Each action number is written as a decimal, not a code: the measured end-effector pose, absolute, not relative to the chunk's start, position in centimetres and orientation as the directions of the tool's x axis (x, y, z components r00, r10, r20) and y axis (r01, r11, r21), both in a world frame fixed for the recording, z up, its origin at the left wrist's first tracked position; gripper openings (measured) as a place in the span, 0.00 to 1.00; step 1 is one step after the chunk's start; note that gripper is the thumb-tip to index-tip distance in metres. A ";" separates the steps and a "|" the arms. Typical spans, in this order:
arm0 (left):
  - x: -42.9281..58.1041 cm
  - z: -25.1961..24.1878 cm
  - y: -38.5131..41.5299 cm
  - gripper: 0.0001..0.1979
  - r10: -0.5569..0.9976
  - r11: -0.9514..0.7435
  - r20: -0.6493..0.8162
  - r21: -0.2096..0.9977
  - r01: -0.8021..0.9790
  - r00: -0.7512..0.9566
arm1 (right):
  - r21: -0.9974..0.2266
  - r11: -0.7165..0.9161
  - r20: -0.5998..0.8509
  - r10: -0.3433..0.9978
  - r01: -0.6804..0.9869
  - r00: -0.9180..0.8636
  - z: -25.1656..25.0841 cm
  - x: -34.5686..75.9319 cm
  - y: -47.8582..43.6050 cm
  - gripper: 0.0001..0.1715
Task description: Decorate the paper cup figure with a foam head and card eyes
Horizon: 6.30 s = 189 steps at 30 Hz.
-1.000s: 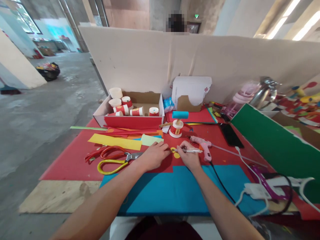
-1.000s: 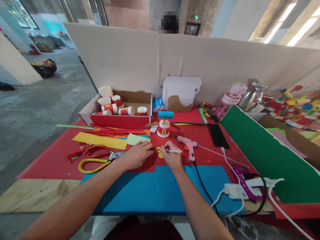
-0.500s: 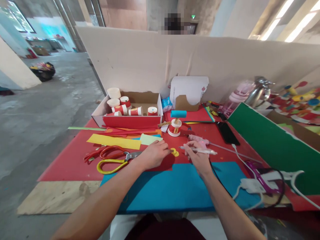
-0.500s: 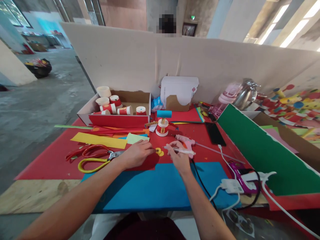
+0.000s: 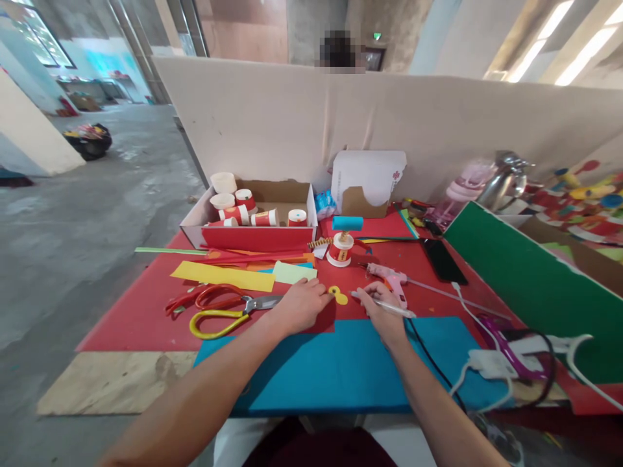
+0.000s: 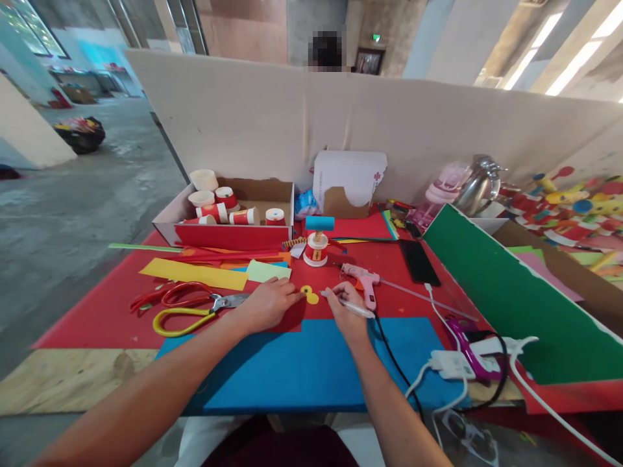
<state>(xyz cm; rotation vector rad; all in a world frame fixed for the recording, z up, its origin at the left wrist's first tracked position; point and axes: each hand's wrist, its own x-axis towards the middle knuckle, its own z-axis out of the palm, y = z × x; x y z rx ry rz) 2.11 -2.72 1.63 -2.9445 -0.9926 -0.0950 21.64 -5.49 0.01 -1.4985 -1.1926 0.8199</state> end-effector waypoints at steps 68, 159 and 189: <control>2.4 1.5 -2.8 0.15 0.567 -0.823 0.042 0.014 0.567 0.822 | -0.827 0.101 0.207 0.969 0.553 0.133 -0.6 21.1 -5.0 0.14; 2.3 1.1 -2.6 0.15 0.560 -0.828 0.050 0.012 0.560 0.827 | -0.815 0.138 0.235 0.966 0.562 0.105 -0.7 21.0 -4.9 0.14; 2.3 1.1 -2.7 0.15 0.558 -0.830 0.062 0.004 0.558 0.828 | -0.818 0.126 0.234 0.964 0.562 0.125 -0.7 21.0 -4.9 0.13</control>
